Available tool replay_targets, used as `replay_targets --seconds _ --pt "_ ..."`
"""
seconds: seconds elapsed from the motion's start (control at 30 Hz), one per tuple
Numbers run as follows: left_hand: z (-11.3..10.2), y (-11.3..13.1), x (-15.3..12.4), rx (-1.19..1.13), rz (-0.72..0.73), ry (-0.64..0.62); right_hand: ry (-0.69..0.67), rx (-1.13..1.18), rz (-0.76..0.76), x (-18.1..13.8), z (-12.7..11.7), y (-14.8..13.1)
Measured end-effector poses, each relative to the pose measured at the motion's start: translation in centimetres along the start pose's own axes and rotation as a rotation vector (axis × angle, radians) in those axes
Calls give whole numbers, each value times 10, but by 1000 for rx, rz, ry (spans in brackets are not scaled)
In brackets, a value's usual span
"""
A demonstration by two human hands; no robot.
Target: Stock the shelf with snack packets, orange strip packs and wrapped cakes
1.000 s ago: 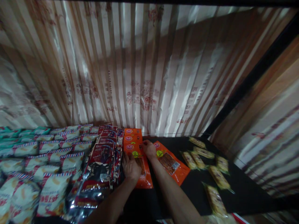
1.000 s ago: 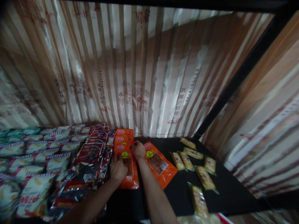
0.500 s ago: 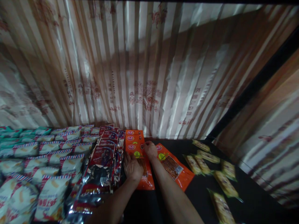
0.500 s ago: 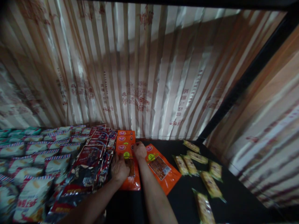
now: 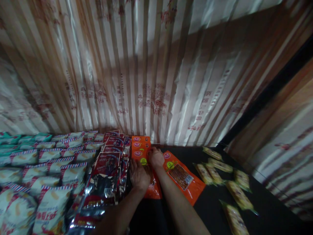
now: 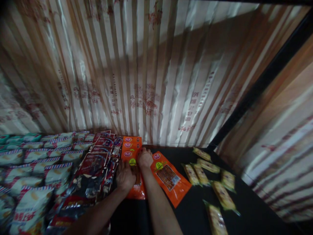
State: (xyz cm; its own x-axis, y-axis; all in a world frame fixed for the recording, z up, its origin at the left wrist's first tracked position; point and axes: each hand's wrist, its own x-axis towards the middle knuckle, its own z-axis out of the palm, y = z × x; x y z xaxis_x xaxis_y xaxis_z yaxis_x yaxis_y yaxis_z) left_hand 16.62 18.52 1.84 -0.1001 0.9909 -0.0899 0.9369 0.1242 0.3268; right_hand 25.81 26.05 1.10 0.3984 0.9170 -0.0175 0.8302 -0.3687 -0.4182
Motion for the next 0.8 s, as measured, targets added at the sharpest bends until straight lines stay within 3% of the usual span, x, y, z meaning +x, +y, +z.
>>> replay_targets --seconds 0.43,0.8 --pt "0 -1 0 -25 19 -15 25 79 -72 4 -2 12" --pt "-3 -2 14 -104 18 -6 0 113 13 13 -4 3"
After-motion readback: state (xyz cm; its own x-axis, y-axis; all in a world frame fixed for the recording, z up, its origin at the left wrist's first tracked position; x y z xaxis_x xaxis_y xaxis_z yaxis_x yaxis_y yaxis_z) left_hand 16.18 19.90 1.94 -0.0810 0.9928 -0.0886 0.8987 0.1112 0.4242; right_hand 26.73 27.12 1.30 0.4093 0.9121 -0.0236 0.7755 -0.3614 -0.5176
